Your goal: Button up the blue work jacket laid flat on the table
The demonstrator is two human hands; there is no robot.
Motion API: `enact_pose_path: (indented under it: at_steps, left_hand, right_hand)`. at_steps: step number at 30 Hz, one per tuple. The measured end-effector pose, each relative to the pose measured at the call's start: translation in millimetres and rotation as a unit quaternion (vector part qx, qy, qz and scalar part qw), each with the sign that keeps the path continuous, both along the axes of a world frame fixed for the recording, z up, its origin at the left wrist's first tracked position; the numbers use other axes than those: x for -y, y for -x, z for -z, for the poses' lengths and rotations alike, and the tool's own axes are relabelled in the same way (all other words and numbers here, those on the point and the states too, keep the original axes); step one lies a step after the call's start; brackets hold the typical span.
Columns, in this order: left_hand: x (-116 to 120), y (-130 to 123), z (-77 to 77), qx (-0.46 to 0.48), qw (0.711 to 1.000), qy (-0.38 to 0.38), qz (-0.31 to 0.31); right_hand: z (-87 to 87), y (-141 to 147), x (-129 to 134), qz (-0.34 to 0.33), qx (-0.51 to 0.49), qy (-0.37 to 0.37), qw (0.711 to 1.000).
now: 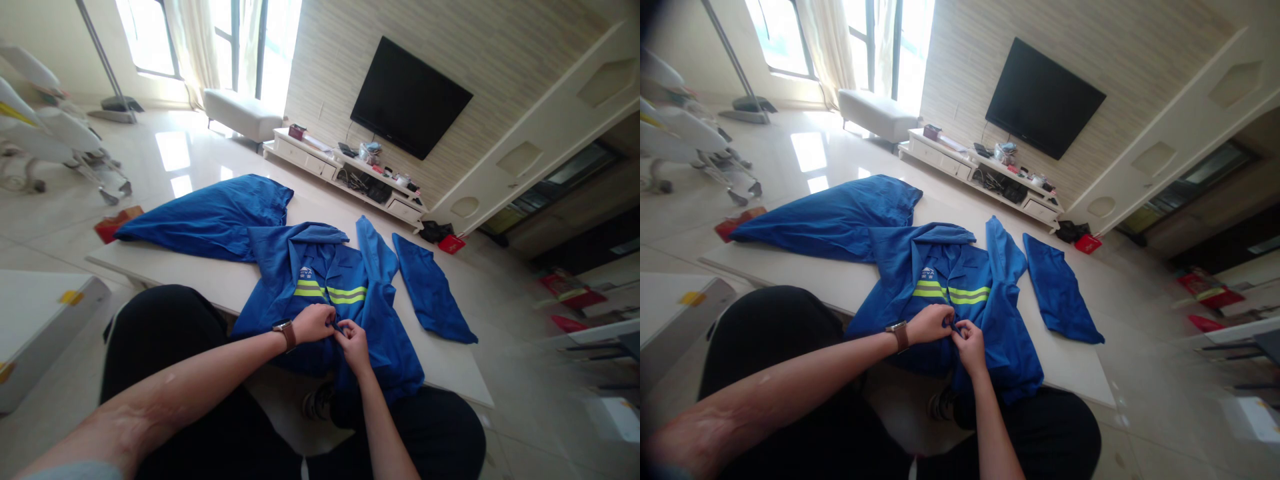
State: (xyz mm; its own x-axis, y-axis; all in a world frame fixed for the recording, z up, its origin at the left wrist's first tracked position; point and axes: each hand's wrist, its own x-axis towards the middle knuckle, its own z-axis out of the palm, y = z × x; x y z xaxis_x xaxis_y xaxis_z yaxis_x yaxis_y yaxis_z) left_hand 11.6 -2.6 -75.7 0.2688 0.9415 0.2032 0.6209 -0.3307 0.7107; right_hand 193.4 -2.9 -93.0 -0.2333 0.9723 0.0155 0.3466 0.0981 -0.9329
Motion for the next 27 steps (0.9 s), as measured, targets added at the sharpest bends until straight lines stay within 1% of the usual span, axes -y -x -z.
enact_pose_path:
  at_steps: [14,27]
  left_hand:
    - [-0.5,0.4,2.3,0.01,1.0,-0.008,0.001]
    - [-0.6,-0.2,3.3,-0.004,1.0,-0.009,0.0]
  right_hand:
    - [2.1,-1.5,-0.7,-0.006,-0.003,0.01,1.0]
    - [2.8,-1.5,-1.0,-0.005,0.003,0.004,1.0]
